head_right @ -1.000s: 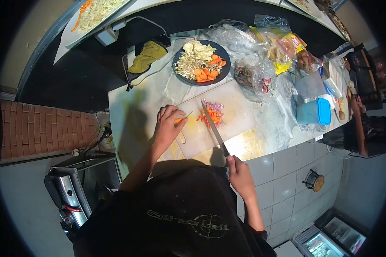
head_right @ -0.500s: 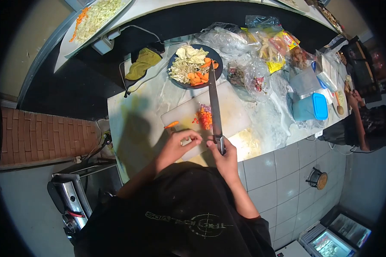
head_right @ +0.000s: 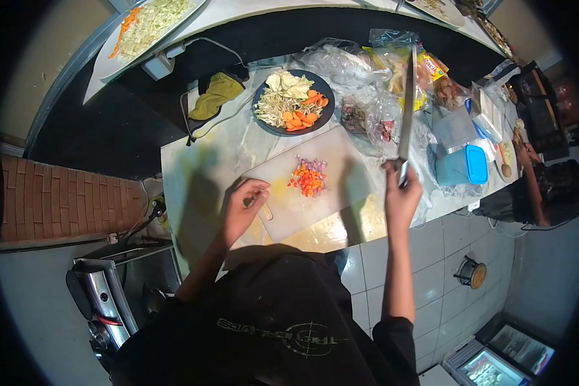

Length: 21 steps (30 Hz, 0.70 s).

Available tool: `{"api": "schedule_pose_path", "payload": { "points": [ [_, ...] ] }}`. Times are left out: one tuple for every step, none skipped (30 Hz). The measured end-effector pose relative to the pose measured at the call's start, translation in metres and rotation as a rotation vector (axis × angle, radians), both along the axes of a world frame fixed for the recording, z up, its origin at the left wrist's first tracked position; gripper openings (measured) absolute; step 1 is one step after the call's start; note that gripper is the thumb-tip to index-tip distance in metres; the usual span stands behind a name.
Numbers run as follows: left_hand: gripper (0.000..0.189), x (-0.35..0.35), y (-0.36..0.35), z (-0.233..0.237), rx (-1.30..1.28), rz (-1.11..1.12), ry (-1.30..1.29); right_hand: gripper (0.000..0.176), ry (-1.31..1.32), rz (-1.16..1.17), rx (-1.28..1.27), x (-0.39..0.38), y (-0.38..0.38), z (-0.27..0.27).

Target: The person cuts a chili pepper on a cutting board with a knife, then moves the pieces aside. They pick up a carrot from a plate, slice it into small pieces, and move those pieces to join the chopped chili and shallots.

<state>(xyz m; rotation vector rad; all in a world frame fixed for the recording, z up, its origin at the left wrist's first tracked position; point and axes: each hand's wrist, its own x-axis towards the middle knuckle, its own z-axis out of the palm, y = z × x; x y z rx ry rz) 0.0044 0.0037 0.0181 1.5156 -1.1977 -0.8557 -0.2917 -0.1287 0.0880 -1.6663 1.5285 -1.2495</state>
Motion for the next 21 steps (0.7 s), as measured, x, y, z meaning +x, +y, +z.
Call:
{"api": "schedule_pose_path", "payload": {
  "points": [
    [0.014, 0.005, 0.0, 0.002, -0.002, -0.002, 0.002, 0.013, -0.006, -0.04, -0.052, -0.006, -0.015, -0.004],
    [0.015, 0.01, 0.001, 0.006, -0.004, 0.029, -0.077, 0.012, 0.041, -0.058, -0.062, -0.011, -0.028, -0.004],
    [0.016, 0.013, 0.001, 0.008, -0.006, 0.063, -0.157, 0.012, 0.088, -0.073, -0.071, -0.013, -0.039, -0.005],
    [0.016, 0.015, 0.001, 0.008, -0.004, 0.085, -0.156, 0.015, 0.163, -0.076, -0.139, -0.013, -0.048, -0.009],
    [0.016, 0.017, 0.001, 0.006, -0.004, 0.088, -0.154, 0.015, 0.165, -0.073, -0.139, -0.015, -0.053, -0.014],
    [0.018, 0.02, 0.002, 0.002, -0.045, 0.097, -0.257, 0.016, 0.208, -0.073, -0.069, -0.014, -0.056, -0.016],
    [0.02, 0.022, 0.002, -0.002, -0.087, 0.108, -0.36, 0.018, 0.251, -0.072, -0.001, -0.013, -0.059, -0.017],
    [0.02, 0.024, 0.002, -0.006, -0.088, 0.117, -0.36, 0.021, 0.278, -0.089, 0.08, -0.012, -0.058, -0.018],
    [0.021, 0.025, 0.002, -0.009, -0.108, 0.095, -0.402, 0.021, 0.28, -0.08, 0.077, -0.011, -0.056, -0.02],
    [0.021, 0.025, 0.003, -0.011, -0.127, 0.073, -0.443, 0.022, 0.245, -0.05, -0.021, -0.011, -0.053, -0.024],
    [0.021, 0.025, 0.004, -0.012, -0.124, 0.079, -0.441, 0.023, 0.21, -0.023, -0.118, -0.012, -0.052, -0.026],
    [0.021, 0.024, 0.004, -0.011, -0.122, 0.081, -0.509, 0.021, 0.244, 0.002, -0.219, -0.009, -0.051, -0.022],
    [0.021, 0.022, 0.003, -0.011, -0.121, 0.079, -0.577, 0.021, 0.247, 0.001, -0.216, -0.007, -0.048, -0.017],
    [0.021, 0.02, 0.001, -0.01, -0.119, 0.076, -0.576, 0.02, 0.302, -0.003, -0.303, -0.006, -0.042, -0.012],
    [0.02, 0.018, 0.0, -0.009, -0.111, 0.064, -0.547, 0.02, 0.355, -0.004, -0.39, 0.0, -0.034, -0.003],
    [0.02, 0.015, -0.002, -0.008, -0.103, 0.052, -0.519, 0.023, 0.376, 0.003, -0.177, 0.003, -0.021, 0.004],
    [0.02, 0.012, -0.003, -0.008, -0.098, 0.053, -0.519, 0.026, 0.394, 0.01, 0.038, 0.006, -0.004, 0.007],
    [0.02, 0.007, -0.005, -0.008, -0.108, 0.059, -0.495, 0.032, 0.144, 0.143, 0.106, 0.011, 0.014, 0.0],
    [0.02, 0.003, -0.006, -0.009, -0.119, 0.064, -0.47, 0.034, 0.148, 0.215, 0.313, 0.013, 0.032, 0.003],
    [0.021, 0.0, -0.007, -0.015, -0.122, 0.043, -0.461, 0.036, 0.063, 0.262, 0.302, 0.025, 0.053, -0.003],
    [0.021, -0.002, -0.006, -0.017, -0.113, 0.04, -0.46, 0.04, 0.108, 0.313, 0.482, 0.031, 0.07, -0.001]
  ]
}}
